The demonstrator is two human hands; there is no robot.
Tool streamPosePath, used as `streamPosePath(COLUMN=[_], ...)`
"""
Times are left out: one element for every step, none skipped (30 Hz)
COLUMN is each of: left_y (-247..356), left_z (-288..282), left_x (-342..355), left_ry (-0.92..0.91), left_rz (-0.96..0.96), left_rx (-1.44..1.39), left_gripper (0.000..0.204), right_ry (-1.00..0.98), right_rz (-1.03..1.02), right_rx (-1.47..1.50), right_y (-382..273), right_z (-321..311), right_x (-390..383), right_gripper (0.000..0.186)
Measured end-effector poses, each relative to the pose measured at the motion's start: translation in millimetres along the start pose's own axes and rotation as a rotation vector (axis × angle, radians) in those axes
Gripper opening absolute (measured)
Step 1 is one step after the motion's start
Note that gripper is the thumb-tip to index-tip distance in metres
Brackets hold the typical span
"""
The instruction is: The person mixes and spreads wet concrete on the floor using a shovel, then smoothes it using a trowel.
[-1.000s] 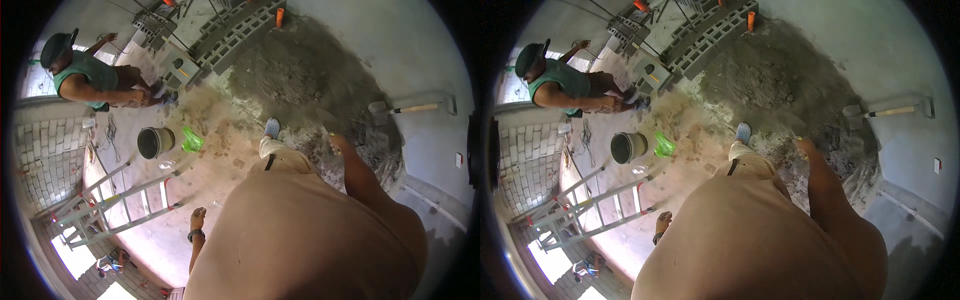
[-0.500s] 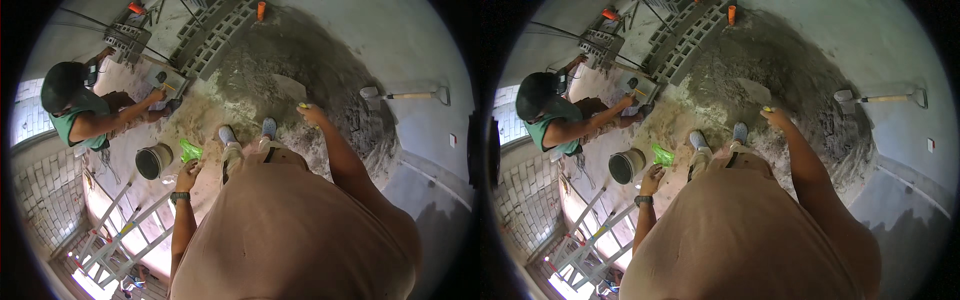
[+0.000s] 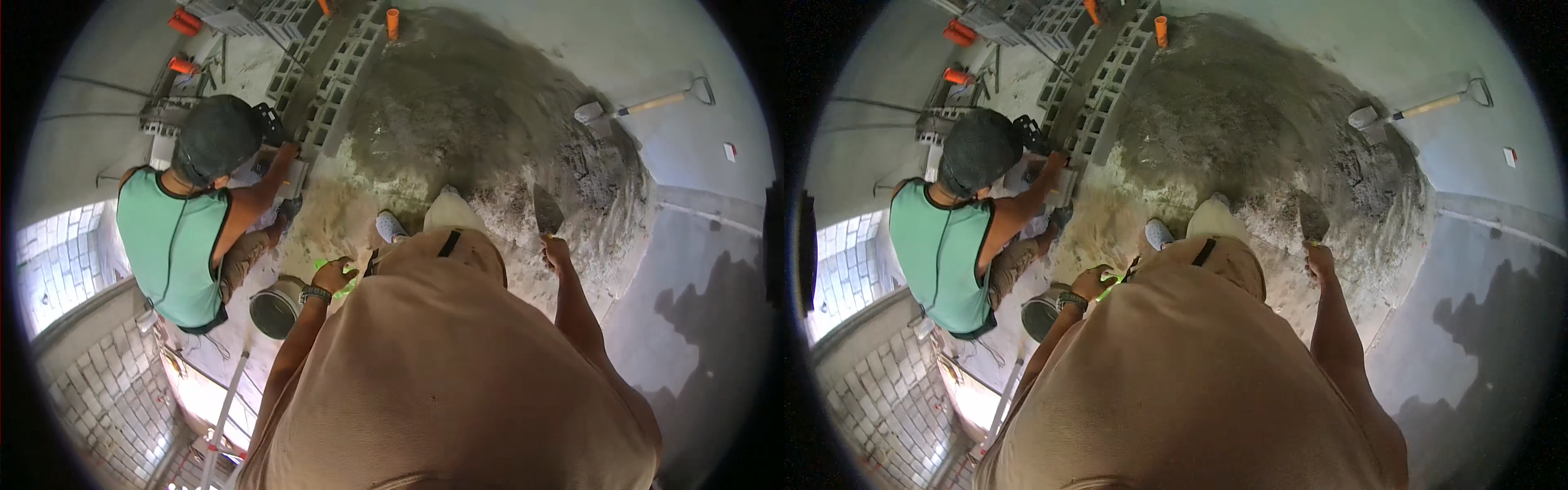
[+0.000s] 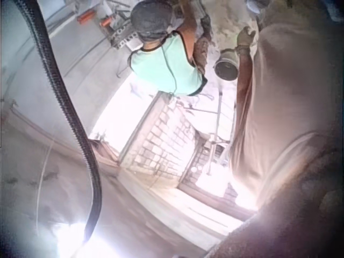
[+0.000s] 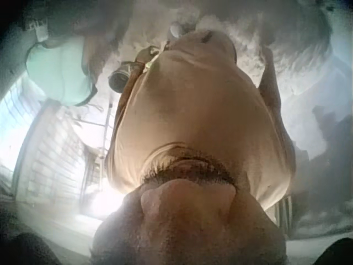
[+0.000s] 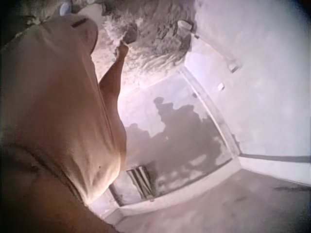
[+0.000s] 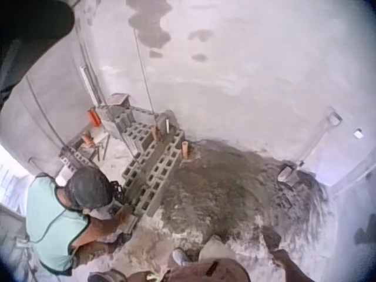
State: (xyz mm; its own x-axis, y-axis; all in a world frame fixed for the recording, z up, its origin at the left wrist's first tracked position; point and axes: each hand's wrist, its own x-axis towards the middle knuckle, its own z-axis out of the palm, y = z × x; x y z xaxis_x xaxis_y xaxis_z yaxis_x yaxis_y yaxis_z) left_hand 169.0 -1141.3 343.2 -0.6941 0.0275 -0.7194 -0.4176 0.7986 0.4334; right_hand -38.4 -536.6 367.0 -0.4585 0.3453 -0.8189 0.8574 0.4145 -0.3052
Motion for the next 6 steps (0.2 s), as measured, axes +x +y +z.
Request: streamPosePath(left_y=[3,10,15,13,11,10], left_z=[-10,-25,-38,-48,-58,-67], left_x=[11,21,32,49,65,82], left_ry=[-0.008,-0.051,-0.095,-0.096,-0.106,-0.082], left_rz=[0.01,0.043,0.071,0.088,0.087,0.081], left_rx=[0.006,0.036,0.065,0.116,0.124,0.097], left_gripper=[0.054,0.054,0.054,0.054,0.054,0.056], right_ry=[0.023,0.016,0.016,-0.049,-0.117,-0.123], right_rz=[-0.037,-0.013,-0.001,-0.095,-0.188,-0.177], right_rx=[-0.032,0.017,0.023,-0.023,-0.071,-0.066], right_y=[-5,-16,-25,-35,-47,-56], right_z=[7,16,27,38,46,52], right_x=[-3,-12,-10,-3,5,12], right_gripper=[0.035,0.035,0.035,0.035,0.036,0.036])
